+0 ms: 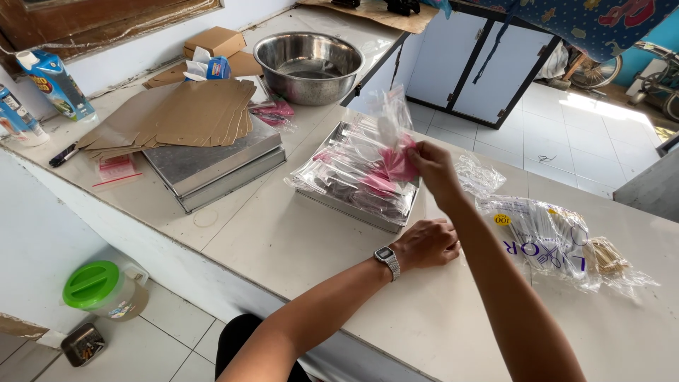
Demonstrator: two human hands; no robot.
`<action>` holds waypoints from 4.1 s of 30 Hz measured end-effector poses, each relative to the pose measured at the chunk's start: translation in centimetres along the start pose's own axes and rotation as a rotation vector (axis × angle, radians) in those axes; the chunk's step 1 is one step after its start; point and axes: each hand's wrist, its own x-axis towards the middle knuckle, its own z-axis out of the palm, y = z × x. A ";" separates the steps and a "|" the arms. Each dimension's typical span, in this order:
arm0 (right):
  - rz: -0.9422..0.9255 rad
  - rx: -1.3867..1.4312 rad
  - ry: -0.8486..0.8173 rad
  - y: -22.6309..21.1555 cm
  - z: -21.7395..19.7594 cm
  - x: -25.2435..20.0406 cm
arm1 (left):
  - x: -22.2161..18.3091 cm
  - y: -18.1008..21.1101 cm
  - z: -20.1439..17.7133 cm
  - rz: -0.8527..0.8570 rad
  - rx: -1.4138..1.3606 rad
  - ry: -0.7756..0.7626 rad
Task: Packaging small pink items and plastic spoons into individual plastic bags and organizing them on a tray.
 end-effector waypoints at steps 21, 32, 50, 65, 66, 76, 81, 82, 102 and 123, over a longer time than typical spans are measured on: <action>-0.626 -1.099 -0.077 -6.3 -9.1 -32.4 | 0.5 -7.3 -13.8 -0.141 0.246 0.441; -0.455 -0.855 0.092 -1.7 -11.7 -33.7 | 3.9 -14.1 -15.1 -0.406 0.326 -0.458; -0.444 -0.788 0.132 -2.0 -11.8 -33.7 | 4.5 -15.6 -16.0 -0.446 0.241 -0.489; -0.458 -0.746 0.121 -3.7 -11.6 -33.5 | 6.5 -11.7 -21.6 -0.577 -0.110 -0.479; -0.460 -0.746 0.118 -3.8 -11.5 -33.5 | 6.9 -11.2 -22.4 -0.540 -0.134 -0.453; -0.443 -0.754 0.122 -3.7 -11.6 -33.7 | 11.0 -8.0 -26.2 -0.521 -0.035 -0.591; -0.428 -0.763 0.130 -3.8 -11.6 -33.6 | 11.0 -8.9 -22.8 -0.613 0.177 -0.628; -0.436 -0.765 0.128 -3.7 -11.6 -33.6 | 11.0 -9.9 -21.8 -0.615 0.178 -0.621; -0.423 -0.748 0.147 -2.1 -11.9 -33.5 | 11.1 -16.2 -16.4 -0.392 0.463 -0.448; -0.418 -0.924 0.077 -1.8 -12.3 -33.3 | 7.2 -13.5 -14.8 -0.288 0.462 -0.615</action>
